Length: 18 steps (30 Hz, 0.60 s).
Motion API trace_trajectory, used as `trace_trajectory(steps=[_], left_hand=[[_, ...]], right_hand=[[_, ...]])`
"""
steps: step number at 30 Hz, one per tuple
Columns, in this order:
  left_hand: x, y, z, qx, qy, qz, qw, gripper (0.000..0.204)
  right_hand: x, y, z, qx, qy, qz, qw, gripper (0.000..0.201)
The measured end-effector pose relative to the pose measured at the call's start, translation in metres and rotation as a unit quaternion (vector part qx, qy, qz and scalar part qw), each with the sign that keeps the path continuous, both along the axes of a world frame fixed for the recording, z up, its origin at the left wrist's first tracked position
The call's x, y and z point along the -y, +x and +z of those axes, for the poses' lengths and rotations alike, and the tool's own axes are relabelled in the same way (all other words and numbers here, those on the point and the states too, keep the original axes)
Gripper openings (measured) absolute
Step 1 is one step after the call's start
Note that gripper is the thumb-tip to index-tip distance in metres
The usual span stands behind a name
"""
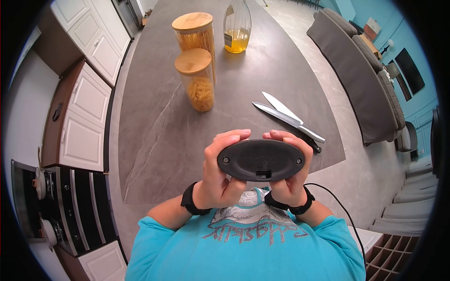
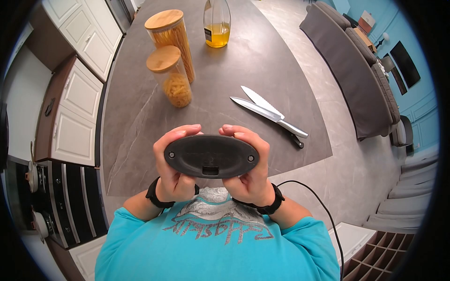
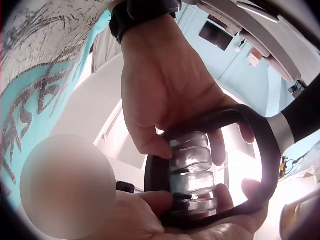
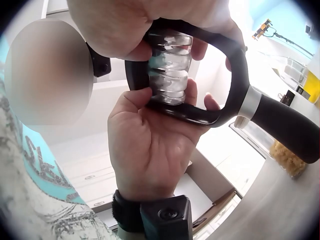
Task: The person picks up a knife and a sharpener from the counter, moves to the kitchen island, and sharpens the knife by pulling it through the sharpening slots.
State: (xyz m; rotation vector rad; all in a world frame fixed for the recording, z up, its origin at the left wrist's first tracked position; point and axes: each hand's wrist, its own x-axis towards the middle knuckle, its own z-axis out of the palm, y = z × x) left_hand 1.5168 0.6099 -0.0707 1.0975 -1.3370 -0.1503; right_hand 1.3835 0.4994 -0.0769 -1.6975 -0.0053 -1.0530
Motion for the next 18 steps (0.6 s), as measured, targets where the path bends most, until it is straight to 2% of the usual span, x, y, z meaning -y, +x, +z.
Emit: trace_trajectory(steps=[2, 4, 8, 10, 11, 12, 15, 17, 18], left_hand=[[0.0, 0.001, -0.004, 0.001, 0.006, -0.004, 1.0, 0.056], [0.001, 0.0, -0.01, 0.065, -0.034, -0.01, 0.997, 0.061], [-0.002, -0.006, 0.008, 0.07, -0.015, -0.011, 0.997, 0.065], [0.001, -0.004, 0.014, 0.033, 0.01, -0.014, 0.999, 0.065], [0.002, 0.002, 0.019, 0.036, 0.058, 0.0, 0.998, 0.068], [0.003, 0.006, 0.018, 0.037, 0.057, -0.001, 0.998, 0.068], [0.007, 0.02, 0.017, -0.112, 0.208, -0.062, 0.97, 0.07], [0.01, 0.028, 0.016, -0.125, 0.248, -0.061, 0.959, 0.07], [0.011, 0.031, 0.016, -0.138, 0.287, -0.059, 0.946, 0.07]], right_hand=[[0.001, 0.0, -0.003, -0.006, -0.005, -0.004, 1.0, 0.06], [0.003, 0.001, -0.006, 0.042, -0.018, 0.028, 0.999, 0.059], [0.01, 0.004, 0.007, 0.041, -0.029, 0.013, 0.999, 0.06], [0.013, 0.003, 0.009, 0.024, -0.009, 0.047, 0.999, 0.059], [0.011, 0.003, 0.011, -0.007, 0.016, 0.036, 0.999, 0.062], [0.009, 0.003, 0.008, -0.025, 0.068, 0.046, 0.996, 0.066], [0.004, 0.004, 0.012, -0.065, 0.118, 0.068, 0.989, 0.067], [0.002, 0.008, 0.013, -0.091, 0.289, 0.123, 0.945, 0.061], [0.005, 0.008, 0.012, -0.091, 0.289, 0.122, 0.945, 0.061]])
